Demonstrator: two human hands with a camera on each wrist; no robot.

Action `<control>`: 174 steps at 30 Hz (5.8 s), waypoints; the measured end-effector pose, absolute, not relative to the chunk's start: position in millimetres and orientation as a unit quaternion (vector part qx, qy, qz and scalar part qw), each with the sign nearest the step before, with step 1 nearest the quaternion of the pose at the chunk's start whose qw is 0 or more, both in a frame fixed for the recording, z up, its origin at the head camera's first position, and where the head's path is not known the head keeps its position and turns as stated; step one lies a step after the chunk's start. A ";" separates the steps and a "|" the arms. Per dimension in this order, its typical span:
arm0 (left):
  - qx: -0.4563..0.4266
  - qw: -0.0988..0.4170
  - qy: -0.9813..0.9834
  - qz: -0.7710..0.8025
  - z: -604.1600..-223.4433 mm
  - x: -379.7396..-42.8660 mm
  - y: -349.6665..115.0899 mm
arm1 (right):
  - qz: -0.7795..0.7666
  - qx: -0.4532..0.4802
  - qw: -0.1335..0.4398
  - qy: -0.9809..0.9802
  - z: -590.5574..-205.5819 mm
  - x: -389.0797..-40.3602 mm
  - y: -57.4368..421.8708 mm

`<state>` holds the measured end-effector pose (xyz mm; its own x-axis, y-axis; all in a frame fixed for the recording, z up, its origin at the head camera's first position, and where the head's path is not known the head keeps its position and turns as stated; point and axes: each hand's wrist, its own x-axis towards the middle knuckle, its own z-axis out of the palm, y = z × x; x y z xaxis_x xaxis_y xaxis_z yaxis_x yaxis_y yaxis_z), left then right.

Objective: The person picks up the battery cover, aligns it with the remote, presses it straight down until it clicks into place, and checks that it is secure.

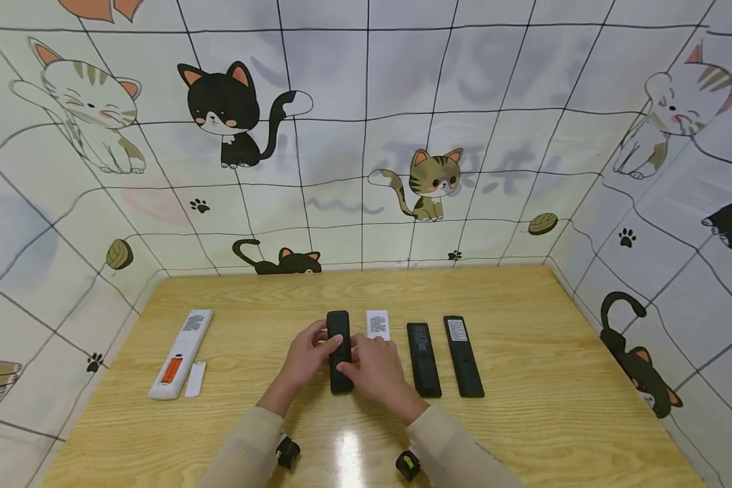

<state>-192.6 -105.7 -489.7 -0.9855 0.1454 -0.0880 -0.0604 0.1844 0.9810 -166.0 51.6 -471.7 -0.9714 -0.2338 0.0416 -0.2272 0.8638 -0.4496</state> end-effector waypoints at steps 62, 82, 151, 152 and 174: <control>-0.048 -0.011 0.935 0.351 -497.8 -189.6 -96.5 | -0.283 -0.103 -0.089 0.950 -460.8 -159.8 101.2; -0.029 -0.031 0.934 0.355 -471.8 -170.4 -183.9 | -0.267 -0.161 -0.096 0.945 -465.6 -157.9 87.1; -0.204 0.102 0.887 0.402 -485.2 -170.4 -366.9 | -0.048 -0.329 -0.012 0.943 -505.0 -174.2 -152.6; -0.208 0.096 0.887 0.401 -485.1 -169.6 -368.7 | -0.030 -0.339 -0.011 0.940 -504.9 -173.7 -154.9; -0.240 0.049 0.849 0.469 -482.6 -148.9 -383.4 | -0.048 -0.278 -0.031 0.959 -506.9 -174.9 -182.4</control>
<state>-148.9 -383.4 -482.6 -0.8800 -0.3612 -0.3083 -0.4532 0.4447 0.7726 -174.9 -182.4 -506.9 -0.8431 -0.5308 0.0862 -0.5367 0.8405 -0.0741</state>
